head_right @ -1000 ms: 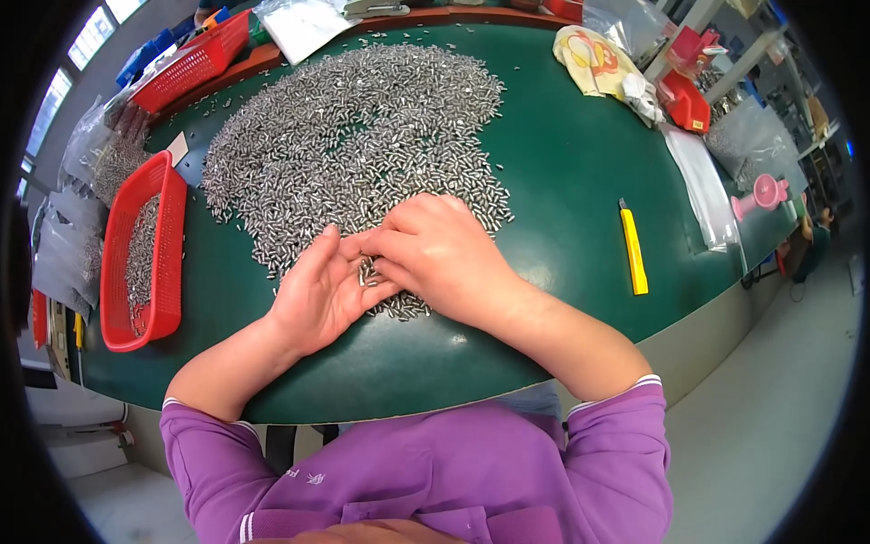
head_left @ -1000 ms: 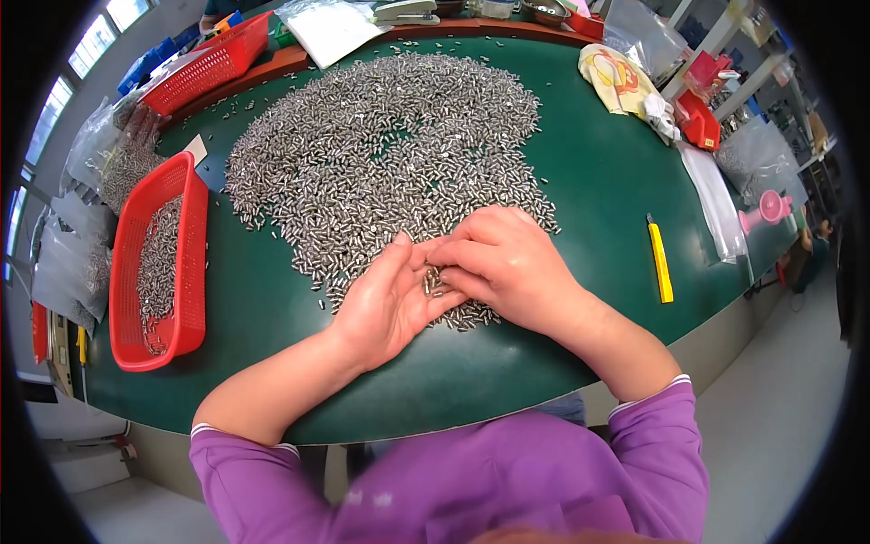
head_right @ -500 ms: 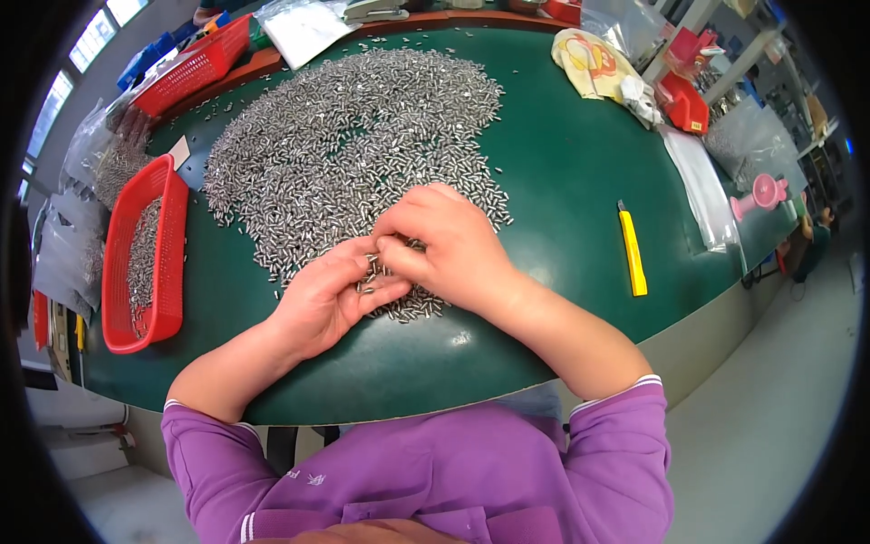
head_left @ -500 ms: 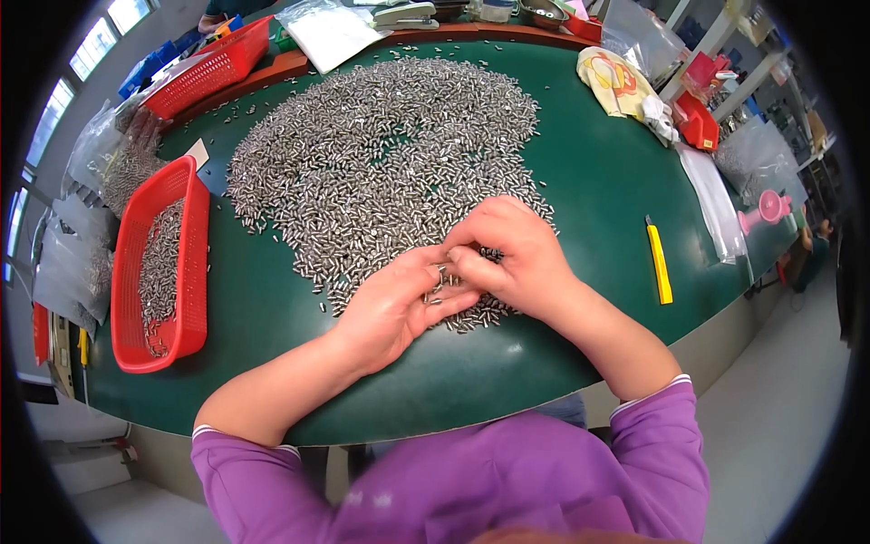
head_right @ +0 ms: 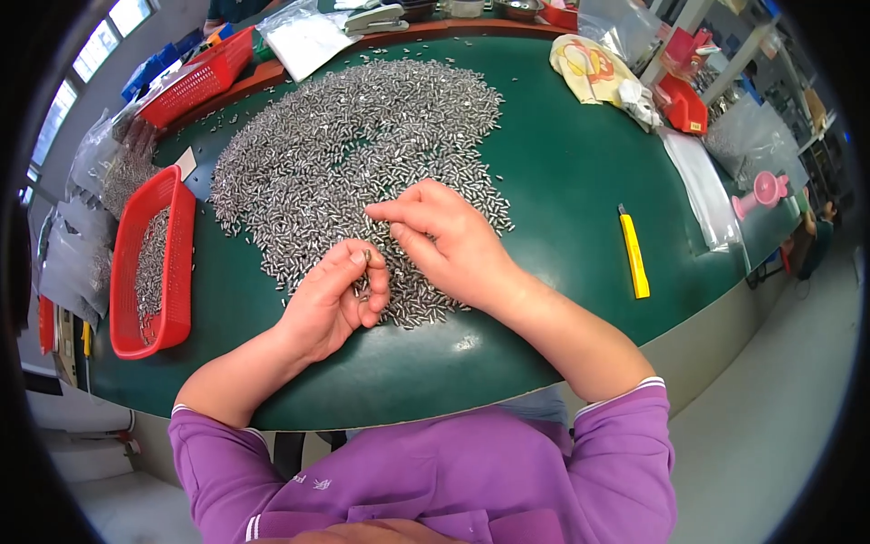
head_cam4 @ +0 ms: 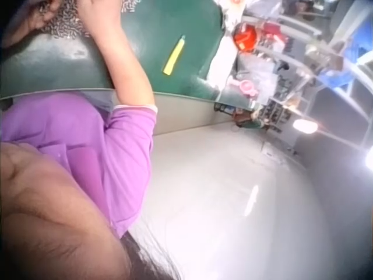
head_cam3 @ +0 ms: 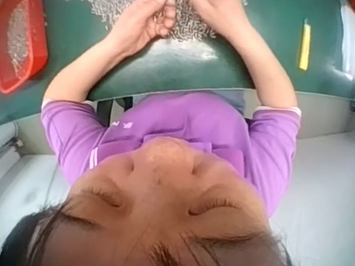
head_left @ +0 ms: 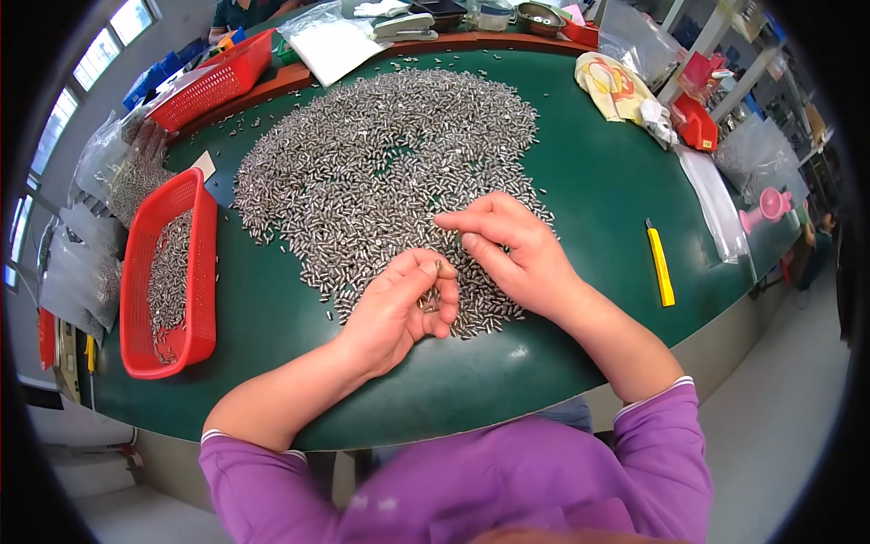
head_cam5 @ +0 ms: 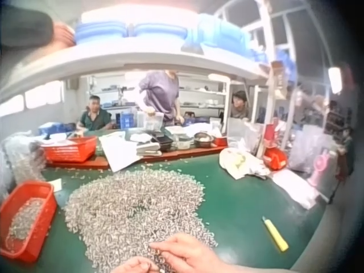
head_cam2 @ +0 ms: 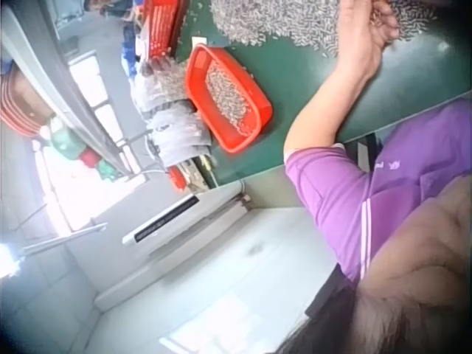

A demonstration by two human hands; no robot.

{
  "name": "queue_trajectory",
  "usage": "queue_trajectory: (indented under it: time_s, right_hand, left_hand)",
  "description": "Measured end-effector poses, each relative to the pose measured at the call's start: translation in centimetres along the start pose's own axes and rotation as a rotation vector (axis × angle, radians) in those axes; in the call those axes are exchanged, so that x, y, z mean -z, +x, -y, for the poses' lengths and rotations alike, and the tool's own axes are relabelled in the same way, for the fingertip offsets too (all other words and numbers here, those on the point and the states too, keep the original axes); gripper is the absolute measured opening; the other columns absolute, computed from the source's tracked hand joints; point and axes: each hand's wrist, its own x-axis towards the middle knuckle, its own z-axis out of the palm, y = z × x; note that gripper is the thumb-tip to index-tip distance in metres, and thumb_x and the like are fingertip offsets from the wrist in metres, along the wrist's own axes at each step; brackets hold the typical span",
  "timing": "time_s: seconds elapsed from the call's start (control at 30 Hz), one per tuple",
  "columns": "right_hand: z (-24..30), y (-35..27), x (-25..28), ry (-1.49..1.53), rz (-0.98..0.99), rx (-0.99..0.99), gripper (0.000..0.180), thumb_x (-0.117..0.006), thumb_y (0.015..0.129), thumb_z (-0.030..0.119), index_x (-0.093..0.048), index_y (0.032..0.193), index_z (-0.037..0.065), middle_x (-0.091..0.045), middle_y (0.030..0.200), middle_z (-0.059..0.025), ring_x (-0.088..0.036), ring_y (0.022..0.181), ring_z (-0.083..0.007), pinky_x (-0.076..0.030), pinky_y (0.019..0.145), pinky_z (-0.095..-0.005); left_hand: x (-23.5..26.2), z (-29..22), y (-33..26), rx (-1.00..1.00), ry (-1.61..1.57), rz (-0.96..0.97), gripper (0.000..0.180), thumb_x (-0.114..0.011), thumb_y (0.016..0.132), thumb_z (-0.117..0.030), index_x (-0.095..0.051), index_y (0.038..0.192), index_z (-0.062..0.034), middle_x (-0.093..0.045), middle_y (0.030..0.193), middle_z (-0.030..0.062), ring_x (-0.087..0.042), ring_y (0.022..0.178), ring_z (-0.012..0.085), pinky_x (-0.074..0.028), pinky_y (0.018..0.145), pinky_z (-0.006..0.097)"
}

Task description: The recorder is inspecting and sorting small metal components on a workbench in a factory.

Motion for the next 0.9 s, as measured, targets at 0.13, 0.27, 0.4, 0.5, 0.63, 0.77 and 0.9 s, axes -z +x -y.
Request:
queue_trajectory:
  time_s: [0.13, 0.27, 0.4, 0.5, 0.63, 0.77, 0.9]
  right_hand:
    - [0.1, -0.1, -0.5, 0.224, -0.054, -0.142, 0.025, -0.064, 0.084, 0.004, -0.066, 0.108, 0.006, -0.063, 0.093, -0.0058, -0.063, 0.087, -0.0154, -0.052, 0.074, -0.027]
    - [0.2, -0.1, 0.1, 0.279, 0.024, -0.251, 0.024, -0.066, 0.083, 0.005, -0.066, 0.107, 0.004, -0.063, 0.097, -0.0069, -0.064, 0.09, -0.013, -0.053, 0.076, -0.0254]
    - [-0.4, 0.0, 0.2, 0.314, 0.136, -0.086, 0.018, -0.073, 0.078, 0.006, -0.069, 0.095, 0.007, -0.062, 0.095, -0.0044, -0.061, 0.087, -0.0127, -0.05, 0.077, -0.0266]
    - [0.3, 0.0, 0.2, 0.358, 0.151, -0.205, 0.012, -0.074, 0.077, 0.005, -0.073, 0.088, 0.007, -0.061, 0.096, -0.0035, -0.058, 0.097, -0.015, -0.047, 0.085, -0.0299]
    - [-0.4, 0.0, 0.3, 0.35, 0.147, -0.164, 0.012, -0.069, 0.083, 0.006, -0.073, 0.094, 0.007, -0.062, 0.101, -0.0049, -0.058, 0.099, -0.0157, -0.047, 0.086, -0.0303]
    - [-3.1, 0.5, 0.7, -0.144, -0.041, -0.055, 0.026, -0.061, 0.086, 0.012, -0.066, 0.111, 0.01, -0.062, 0.108, -0.0107, -0.059, 0.101, -0.0258, -0.047, 0.089, -0.0357]
    - [-5.1, 0.6, 0.8, -0.367, -0.049, -0.116, 0.033, -0.059, 0.084, 0.011, -0.062, 0.117, 0.01, -0.06, 0.115, -0.0111, -0.055, 0.108, -0.0295, -0.044, 0.095, -0.0394]
  left_hand:
    - [0.2, 0.1, 0.0, -0.011, -0.002, 0.007, 0.019, -0.043, 0.101, -0.024, -0.051, 0.104, -0.0079, -0.056, 0.088, 0.0048, -0.057, 0.074, 0.0145, -0.048, 0.06, 0.027]
    - [0.2, -0.1, -0.3, -0.005, -0.008, 0.012, 0.02, -0.042, 0.1, -0.023, -0.05, 0.108, -0.0067, -0.057, 0.09, 0.0054, -0.056, 0.074, 0.0145, -0.048, 0.061, 0.027]
    - [-0.6, -0.2, 0.0, -0.012, 0.01, -0.034, 0.022, -0.046, 0.1, -0.021, -0.045, 0.116, -0.0053, -0.057, 0.092, 0.0053, -0.054, 0.073, 0.0123, -0.047, 0.06, 0.026]
    - [0.1, 0.1, 0.0, -0.012, 0.007, 0.015, 0.023, -0.052, 0.098, -0.02, -0.046, 0.116, -0.0064, -0.057, 0.092, 0.0035, -0.052, 0.071, 0.0087, -0.043, 0.056, 0.023]
    - [-0.8, -0.1, 0.0, 0.01, 0.042, -0.067, 0.015, -0.049, 0.099, -0.02, -0.048, 0.106, -0.0076, -0.051, 0.086, 0.0017, -0.04, 0.06, 0.0072, -0.033, 0.048, 0.019]
    - [-0.1, -0.2, -0.1, 0.029, -0.046, -0.006, 0.015, -0.04, 0.098, -0.019, -0.048, 0.097, -0.0075, -0.052, 0.084, 0.0047, -0.041, 0.059, 0.0104, -0.03, 0.047, 0.021]
    - [0.5, -0.2, 0.2, 0.015, -0.113, 0.033, 0.018, -0.036, 0.099, -0.02, -0.046, 0.094, -0.0059, -0.051, 0.08, 0.0052, -0.037, 0.054, 0.0094, -0.028, 0.043, 0.021]
